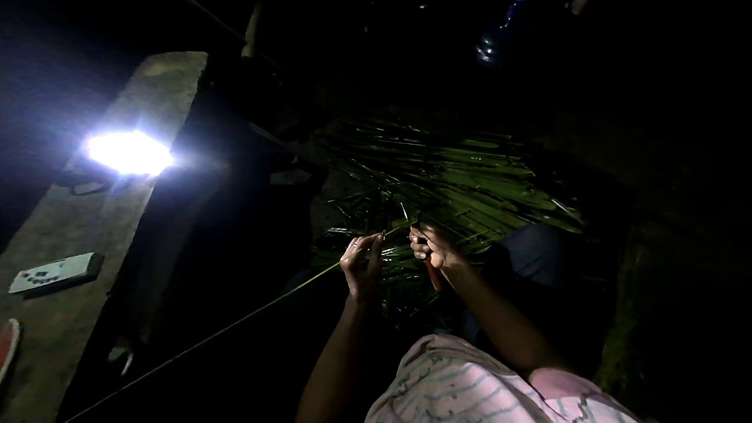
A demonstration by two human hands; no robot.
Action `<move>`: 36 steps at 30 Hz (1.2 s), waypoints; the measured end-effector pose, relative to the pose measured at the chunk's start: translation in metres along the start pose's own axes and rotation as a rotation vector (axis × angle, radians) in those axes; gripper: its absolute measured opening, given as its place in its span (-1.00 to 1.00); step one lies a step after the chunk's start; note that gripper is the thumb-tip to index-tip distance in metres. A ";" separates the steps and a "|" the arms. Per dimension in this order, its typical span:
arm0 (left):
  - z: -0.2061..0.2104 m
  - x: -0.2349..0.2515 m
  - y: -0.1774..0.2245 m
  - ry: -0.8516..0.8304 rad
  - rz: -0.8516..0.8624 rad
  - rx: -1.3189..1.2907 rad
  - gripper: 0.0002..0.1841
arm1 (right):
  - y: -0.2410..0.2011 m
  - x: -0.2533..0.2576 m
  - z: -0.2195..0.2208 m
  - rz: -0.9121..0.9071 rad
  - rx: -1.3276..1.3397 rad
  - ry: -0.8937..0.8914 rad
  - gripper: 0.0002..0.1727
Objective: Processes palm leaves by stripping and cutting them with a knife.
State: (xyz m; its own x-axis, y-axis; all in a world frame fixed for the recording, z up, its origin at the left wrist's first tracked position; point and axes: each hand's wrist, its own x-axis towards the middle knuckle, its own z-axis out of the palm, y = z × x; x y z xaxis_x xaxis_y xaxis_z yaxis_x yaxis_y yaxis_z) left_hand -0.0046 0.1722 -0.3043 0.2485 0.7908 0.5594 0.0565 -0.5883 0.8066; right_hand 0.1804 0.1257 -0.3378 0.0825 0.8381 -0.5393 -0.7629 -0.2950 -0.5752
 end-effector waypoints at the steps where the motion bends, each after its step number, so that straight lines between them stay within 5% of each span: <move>1: -0.005 0.001 0.000 0.016 -0.004 0.006 -0.87 | 0.010 0.013 -0.014 0.019 0.026 0.052 -0.80; 4: -0.026 0.008 0.005 0.098 -0.010 0.069 -0.86 | 0.045 0.044 -0.057 0.094 0.044 0.278 -0.78; 7: -0.040 0.010 -0.001 0.067 0.010 0.163 -0.85 | 0.057 0.040 -0.051 0.146 -0.009 0.345 -0.79; 10: -0.039 0.007 -0.006 0.028 0.153 0.357 -0.83 | 0.038 0.016 -0.015 0.063 -0.021 0.121 -0.77; 13: -0.033 0.009 0.000 -0.032 0.268 0.465 -0.85 | 0.010 -0.021 0.011 -0.049 -0.082 -0.327 -0.68; 16: -0.030 0.009 0.002 -0.162 0.365 0.409 -0.83 | -0.013 -0.057 0.031 -0.063 -0.264 -0.447 -0.55; 25: -0.023 0.007 0.000 -0.234 0.516 0.335 -0.85 | -0.009 -0.063 0.031 0.024 -0.210 -0.416 -0.56; 36: -0.021 0.004 0.000 -0.270 0.459 0.397 -0.85 | 0.000 -0.031 0.019 0.034 -0.007 -0.261 -0.68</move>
State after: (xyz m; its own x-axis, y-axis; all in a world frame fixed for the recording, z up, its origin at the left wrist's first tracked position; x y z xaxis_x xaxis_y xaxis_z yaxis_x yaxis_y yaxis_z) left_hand -0.0237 0.1785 -0.2978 0.5628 0.4051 0.7205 0.2261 -0.9139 0.3373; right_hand 0.1653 0.1087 -0.3094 -0.1119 0.9172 -0.3825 -0.7581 -0.3276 -0.5639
